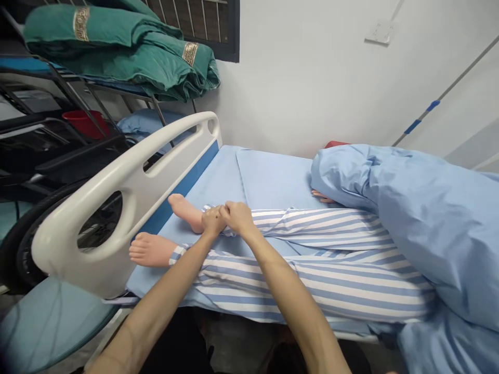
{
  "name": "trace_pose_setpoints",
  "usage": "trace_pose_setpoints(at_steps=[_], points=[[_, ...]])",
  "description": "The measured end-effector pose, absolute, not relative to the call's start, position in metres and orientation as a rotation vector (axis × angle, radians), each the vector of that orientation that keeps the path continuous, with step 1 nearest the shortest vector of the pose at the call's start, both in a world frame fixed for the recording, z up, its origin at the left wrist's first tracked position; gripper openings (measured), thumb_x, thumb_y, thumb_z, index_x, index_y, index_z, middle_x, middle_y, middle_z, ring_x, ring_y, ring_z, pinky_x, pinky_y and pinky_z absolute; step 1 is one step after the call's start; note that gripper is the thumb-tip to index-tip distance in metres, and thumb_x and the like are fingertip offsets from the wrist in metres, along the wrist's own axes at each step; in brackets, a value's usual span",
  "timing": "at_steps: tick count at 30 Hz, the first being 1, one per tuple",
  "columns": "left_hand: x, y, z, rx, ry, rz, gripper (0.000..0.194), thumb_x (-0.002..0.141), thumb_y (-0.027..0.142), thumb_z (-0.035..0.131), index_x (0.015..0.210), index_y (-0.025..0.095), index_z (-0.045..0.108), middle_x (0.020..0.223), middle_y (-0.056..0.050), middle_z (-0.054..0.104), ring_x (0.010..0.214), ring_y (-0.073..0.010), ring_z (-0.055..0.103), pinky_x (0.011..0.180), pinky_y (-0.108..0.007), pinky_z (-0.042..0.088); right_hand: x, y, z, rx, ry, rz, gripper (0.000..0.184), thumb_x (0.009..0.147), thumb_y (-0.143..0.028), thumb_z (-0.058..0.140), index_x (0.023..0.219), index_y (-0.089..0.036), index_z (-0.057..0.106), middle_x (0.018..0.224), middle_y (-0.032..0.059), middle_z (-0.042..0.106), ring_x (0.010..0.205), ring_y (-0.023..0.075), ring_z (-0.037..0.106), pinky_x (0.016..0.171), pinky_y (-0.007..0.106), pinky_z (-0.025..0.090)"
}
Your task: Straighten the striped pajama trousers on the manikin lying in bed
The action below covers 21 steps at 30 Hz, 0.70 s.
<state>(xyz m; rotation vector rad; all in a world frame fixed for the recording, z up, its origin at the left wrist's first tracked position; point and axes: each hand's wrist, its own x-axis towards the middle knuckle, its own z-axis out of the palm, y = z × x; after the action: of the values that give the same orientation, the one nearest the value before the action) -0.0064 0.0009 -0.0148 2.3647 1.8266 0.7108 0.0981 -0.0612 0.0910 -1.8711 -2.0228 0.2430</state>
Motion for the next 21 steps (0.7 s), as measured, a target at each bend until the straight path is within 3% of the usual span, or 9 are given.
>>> trace_pose_setpoints(at_steps=[10,16,21], points=[[-0.012,0.001,-0.014,2.421,1.855,0.638,0.028,0.089,0.024,0.046,0.073,0.018,0.068,0.081,-0.01,0.07,0.077,-0.0203,0.062,0.069,-0.029,0.037,0.107,-0.013,0.016,-2.033,-1.815,0.248,0.041,0.103,-0.034,0.038,0.084,-0.02,0.072,0.083,0.0061,0.074,0.074,0.0147,0.062,0.061,0.027,0.025],[-0.019,-0.005,-0.001,2.389,1.799,0.503,0.027,0.089,0.024,0.046,0.072,0.018,0.066,0.084,-0.009,0.07,0.08,-0.0192,0.061,0.07,-0.029,0.036,0.112,-0.015,0.016,-1.962,-1.815,0.311,0.042,0.103,-0.034,0.038,0.082,-0.02,0.072,0.081,0.0049,0.074,0.072,0.0141,0.062,0.061,0.027,0.025],[-0.039,-0.026,0.007,2.329,1.703,0.372,0.032,0.087,0.027,0.047,0.057,0.019,0.054,0.068,-0.006,0.064,0.07,-0.0181,0.058,0.065,-0.029,0.034,0.114,-0.015,0.015,-1.894,-1.789,0.356,0.045,0.103,-0.033,0.037,0.077,-0.02,0.07,0.077,0.0039,0.073,0.071,0.0134,0.061,0.062,0.027,0.025]])
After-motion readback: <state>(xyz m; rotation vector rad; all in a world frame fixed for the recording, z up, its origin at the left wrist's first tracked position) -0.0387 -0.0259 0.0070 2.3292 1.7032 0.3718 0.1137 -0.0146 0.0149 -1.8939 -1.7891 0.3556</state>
